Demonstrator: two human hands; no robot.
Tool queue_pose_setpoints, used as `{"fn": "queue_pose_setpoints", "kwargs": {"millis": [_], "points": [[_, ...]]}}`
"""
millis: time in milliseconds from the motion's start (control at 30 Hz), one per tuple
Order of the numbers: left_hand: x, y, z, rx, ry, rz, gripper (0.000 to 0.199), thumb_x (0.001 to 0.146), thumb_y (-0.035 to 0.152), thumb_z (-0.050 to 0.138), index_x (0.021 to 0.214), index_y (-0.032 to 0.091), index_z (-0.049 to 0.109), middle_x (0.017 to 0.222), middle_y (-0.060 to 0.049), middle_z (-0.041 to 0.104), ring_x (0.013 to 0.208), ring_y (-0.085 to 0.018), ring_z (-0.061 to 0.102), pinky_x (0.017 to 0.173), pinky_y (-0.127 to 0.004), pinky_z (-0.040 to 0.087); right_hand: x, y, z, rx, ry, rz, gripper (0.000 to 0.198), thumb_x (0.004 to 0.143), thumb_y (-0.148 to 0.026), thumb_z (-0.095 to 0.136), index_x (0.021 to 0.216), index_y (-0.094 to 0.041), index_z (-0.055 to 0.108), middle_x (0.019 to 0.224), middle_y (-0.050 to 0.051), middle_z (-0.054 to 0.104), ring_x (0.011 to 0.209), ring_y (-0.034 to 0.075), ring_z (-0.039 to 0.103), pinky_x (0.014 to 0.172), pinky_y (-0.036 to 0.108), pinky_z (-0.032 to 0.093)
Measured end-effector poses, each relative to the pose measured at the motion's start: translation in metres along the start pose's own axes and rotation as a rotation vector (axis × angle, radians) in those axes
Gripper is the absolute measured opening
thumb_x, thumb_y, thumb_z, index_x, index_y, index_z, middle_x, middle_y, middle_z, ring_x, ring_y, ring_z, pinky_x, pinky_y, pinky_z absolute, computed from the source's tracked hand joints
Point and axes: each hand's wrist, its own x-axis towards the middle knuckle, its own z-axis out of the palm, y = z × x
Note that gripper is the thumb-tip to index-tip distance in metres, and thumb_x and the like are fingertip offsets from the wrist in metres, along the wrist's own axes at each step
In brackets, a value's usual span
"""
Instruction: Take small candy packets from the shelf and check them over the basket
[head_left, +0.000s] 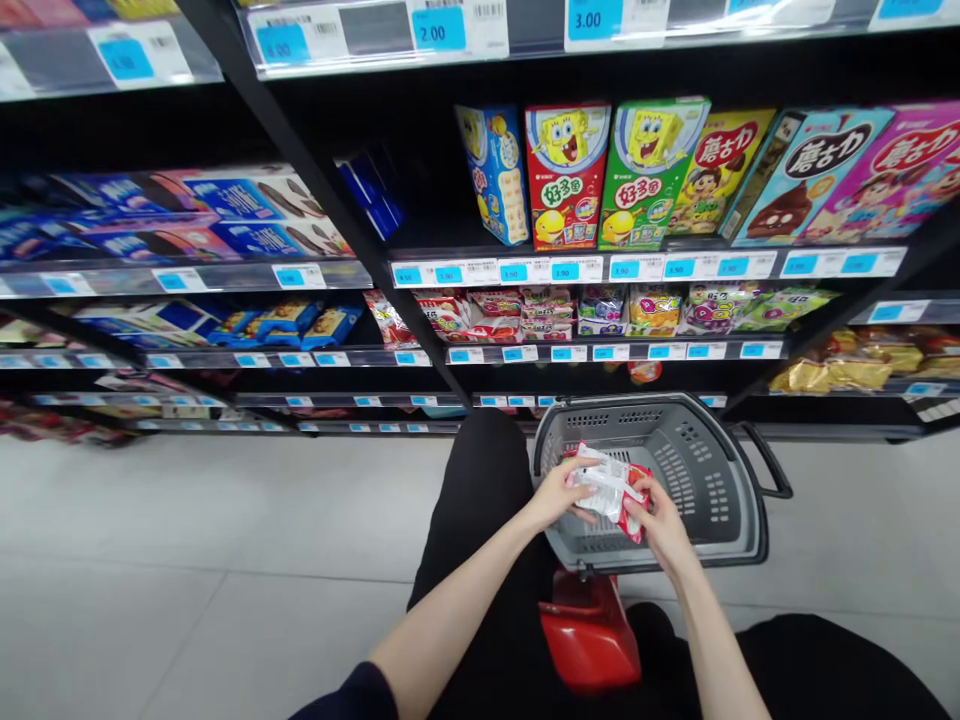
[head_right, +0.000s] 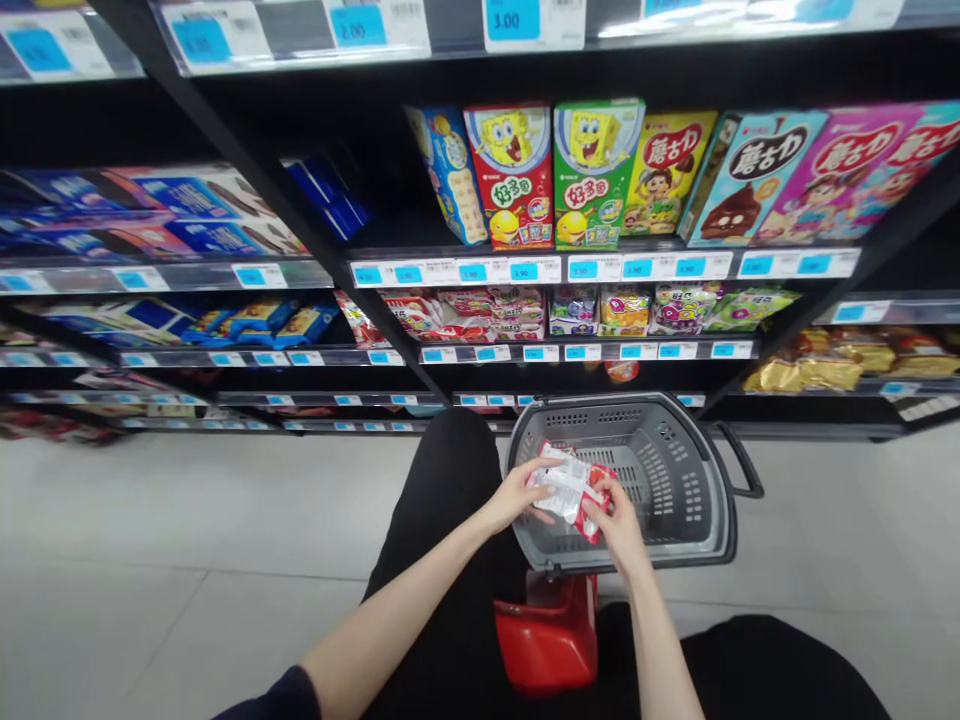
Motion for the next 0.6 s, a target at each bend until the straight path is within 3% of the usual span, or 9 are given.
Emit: {"fn": "queue_pose_setpoints", "kwargs": {"millis": [133, 333, 500, 600], "points": [[-0.001, 0.001, -0.002, 0.036, 0.035, -0.006, 0.045, 0.056, 0.025, 0.071, 0.097, 0.015, 0.055, 0.075, -0.002, 0.053, 0.060, -0.019, 0.058, 0.048, -0.040, 0.052, 0.001, 0.004, -0.003, -0.076, 0.018, 0.010, 0.022, 0.060, -0.034, 0.070, 0.074, -0.020, 0.061, 0.072, -0.001, 0.061, 0.063, 0.015, 0.054, 0.060, 0.026, 0.042], [0.000, -0.002, -0.002, 0.013, 0.071, -0.025, 0.038, 0.051, 0.026, 0.074, 0.081, 0.013, 0.054, 0.066, 0.001, 0.052, 0.051, -0.016, 0.056, 0.039, -0.035, 0.050, -0.003, 0.000, -0.004, -0.227, 0.013, -0.024, 0.020, 0.063, -0.034, 0.066, 0.078, -0.020, 0.070, 0.085, 0.005, 0.067, 0.079, 0.022, 0.059, 0.071, 0.031, 0.043], [0.001, -0.004, -0.001, 0.015, 0.143, -0.046, 0.030, 0.052, 0.024, 0.073, 0.074, 0.012, 0.057, 0.058, 0.001, 0.054, 0.048, -0.016, 0.056, 0.044, -0.034, 0.049, -0.008, -0.010, -0.003, -0.349, -0.011, -0.100, 0.017, 0.066, -0.033, 0.063, 0.076, -0.022, 0.071, 0.088, 0.005, 0.067, 0.083, 0.022, 0.058, 0.075, 0.032, 0.043], [0.002, -0.004, -0.003, 0.109, 0.167, 0.065, 0.022, 0.051, 0.019, 0.072, 0.067, 0.011, 0.060, 0.063, -0.001, 0.059, 0.059, -0.016, 0.058, 0.058, -0.031, 0.049, -0.010, -0.014, -0.003, -0.374, -0.031, -0.089, 0.019, 0.067, -0.034, 0.062, 0.077, -0.021, 0.071, 0.083, 0.005, 0.067, 0.078, 0.022, 0.059, 0.071, 0.032, 0.044]]}}
